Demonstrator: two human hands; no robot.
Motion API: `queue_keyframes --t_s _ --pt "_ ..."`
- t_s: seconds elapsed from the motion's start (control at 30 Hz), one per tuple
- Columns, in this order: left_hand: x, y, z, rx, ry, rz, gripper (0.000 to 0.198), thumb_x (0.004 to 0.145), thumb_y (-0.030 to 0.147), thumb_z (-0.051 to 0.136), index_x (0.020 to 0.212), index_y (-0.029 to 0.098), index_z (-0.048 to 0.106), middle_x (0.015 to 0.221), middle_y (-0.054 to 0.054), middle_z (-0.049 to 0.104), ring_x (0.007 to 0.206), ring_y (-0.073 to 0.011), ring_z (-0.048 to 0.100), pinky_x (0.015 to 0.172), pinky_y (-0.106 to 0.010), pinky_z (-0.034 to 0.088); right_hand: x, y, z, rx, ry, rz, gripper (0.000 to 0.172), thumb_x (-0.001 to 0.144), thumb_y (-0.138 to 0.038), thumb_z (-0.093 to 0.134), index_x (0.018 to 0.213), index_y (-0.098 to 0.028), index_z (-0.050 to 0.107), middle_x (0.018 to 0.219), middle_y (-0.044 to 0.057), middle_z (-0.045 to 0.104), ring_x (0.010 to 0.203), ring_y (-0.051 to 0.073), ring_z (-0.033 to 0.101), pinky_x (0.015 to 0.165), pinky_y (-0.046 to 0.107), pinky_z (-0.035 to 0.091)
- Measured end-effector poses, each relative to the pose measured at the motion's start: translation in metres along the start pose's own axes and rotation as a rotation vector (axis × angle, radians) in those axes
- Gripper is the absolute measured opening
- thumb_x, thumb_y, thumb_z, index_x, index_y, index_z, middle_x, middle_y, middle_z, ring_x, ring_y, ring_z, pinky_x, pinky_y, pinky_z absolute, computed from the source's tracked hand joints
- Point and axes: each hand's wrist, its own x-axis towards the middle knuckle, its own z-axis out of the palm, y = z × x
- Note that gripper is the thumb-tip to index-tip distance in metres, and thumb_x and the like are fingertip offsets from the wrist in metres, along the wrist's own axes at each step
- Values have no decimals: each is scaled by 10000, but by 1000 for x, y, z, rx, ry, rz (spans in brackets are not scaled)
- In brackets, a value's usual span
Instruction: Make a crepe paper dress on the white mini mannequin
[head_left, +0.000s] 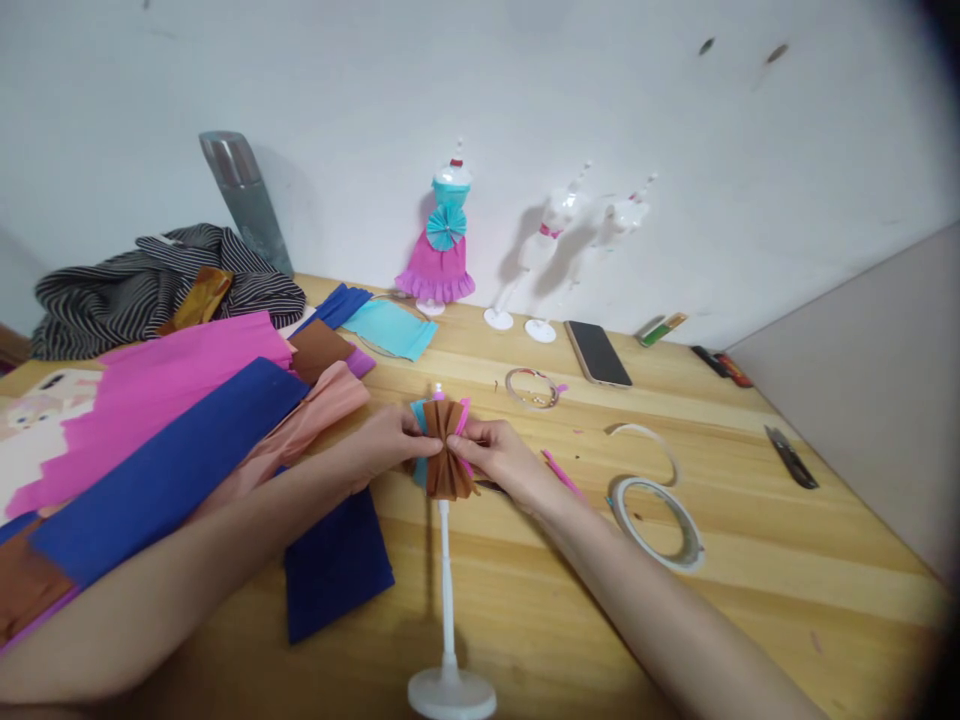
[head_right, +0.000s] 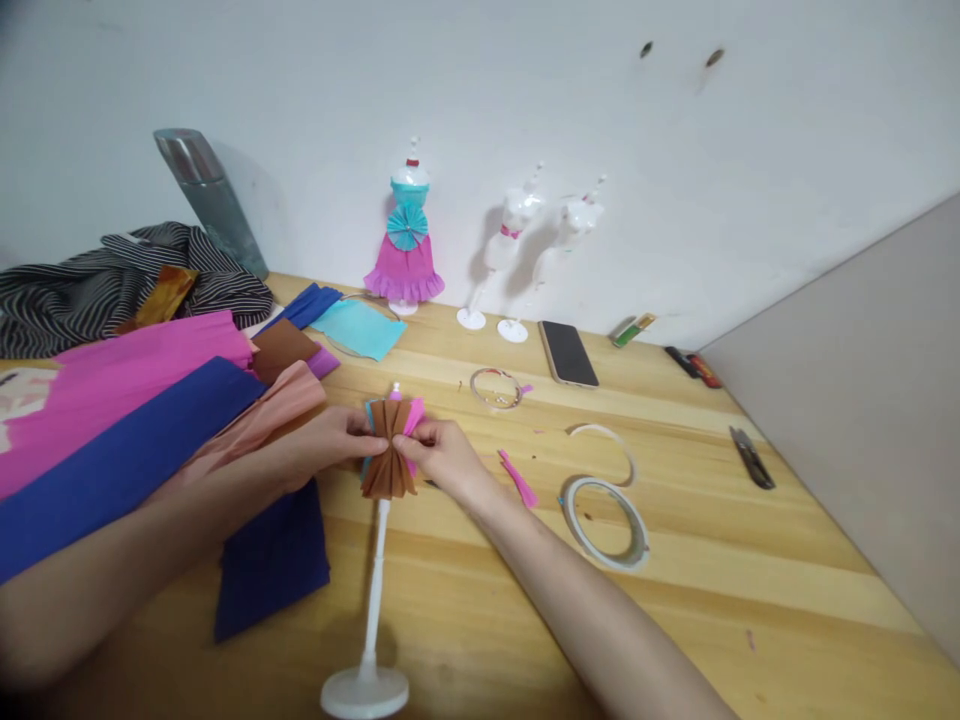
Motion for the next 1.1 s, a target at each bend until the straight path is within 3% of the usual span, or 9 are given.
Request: queue_keyframes --t_s 0.2,0.43,0.63,0.77,0.9,1.1 --pt "0 5 -4 126 5 -128 358 671 434 728 593 141 536 387 75 377 354 -39 259 384 -211 134 1 2 -2 -306 57 -70 393 762 -445 514 487 -196 384 549 -37 365 516 96 319 511 258 249" --pt "0 8 -7 198 -18 -237 397 708 498 629 565 169 460 446 56 415 348 -41 274 361 -204 136 -1 -2 -9 -414 59 -82 417 823 -393 469 474 -195 351 509 -46 324 500 97 310 508 255 246" --pt "-6 22 -8 336 44 -332 434 801 492 536 524 165 473 392 39 396 330 -61 297 333 -196 166 -18 -17 -6 -502 188 -181 303 831 -328 504 568 -179 515 585 -2 531 552 122 455 544 253 292" --pt "-9 28 -9 414 66 -310 390 825 433 505 542 167 476 403 36 421 328 -64 316 315 -184 175 -31 -29 4 -621 139 -217 294 799 -335 566 570 -182 463 639 8 544 572 122 461 552 251 286" --pt "-10 25 -10 412 -38 -246 420 794 497 513 540 164 480 417 38 441 319 -55 323 304 -176 187 -33 -28 10 -686 116 -221 297 765 -306 598 556 -184 426 615 -3 522 541 108 434 531 247 260" --pt "-16 29 -2 333 -102 -114 394 795 475 508 562 158 482 466 32 478 335 -39 307 322 -174 172 -28 -20 10 -460 79 -224 217 682 -120 484 490 -190 410 539 -9 516 502 102 425 493 233 277"
